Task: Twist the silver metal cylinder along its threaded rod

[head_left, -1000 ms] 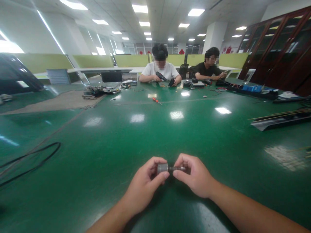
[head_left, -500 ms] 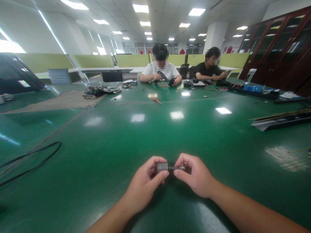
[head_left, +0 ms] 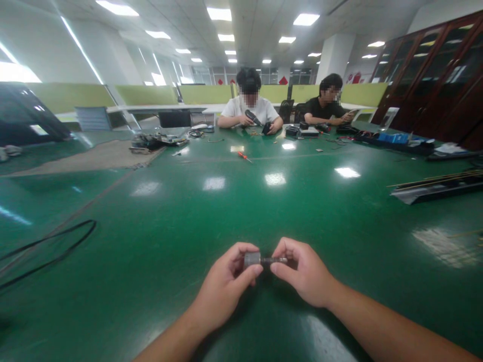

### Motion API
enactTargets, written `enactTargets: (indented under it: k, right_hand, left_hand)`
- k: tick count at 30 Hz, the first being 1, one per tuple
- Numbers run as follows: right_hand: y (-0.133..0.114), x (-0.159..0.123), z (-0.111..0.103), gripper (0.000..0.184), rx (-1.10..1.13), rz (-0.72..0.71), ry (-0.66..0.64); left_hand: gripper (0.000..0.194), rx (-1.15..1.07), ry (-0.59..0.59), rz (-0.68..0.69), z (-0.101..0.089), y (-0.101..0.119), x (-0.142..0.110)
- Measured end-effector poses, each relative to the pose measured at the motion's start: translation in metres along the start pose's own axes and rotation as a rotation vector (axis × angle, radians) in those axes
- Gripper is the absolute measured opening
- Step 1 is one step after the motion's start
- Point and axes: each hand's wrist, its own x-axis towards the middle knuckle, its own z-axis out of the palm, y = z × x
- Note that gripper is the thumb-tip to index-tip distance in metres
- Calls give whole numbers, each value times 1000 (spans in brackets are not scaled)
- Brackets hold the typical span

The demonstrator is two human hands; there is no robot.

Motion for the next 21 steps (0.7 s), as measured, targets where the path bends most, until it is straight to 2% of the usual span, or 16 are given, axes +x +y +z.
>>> enactTargets:
  k: [21]
  right_hand:
    - [2, -1, 2, 8, 36, 8, -11]
  left_hand:
    - [27, -29, 23, -2, -1, 1, 0]
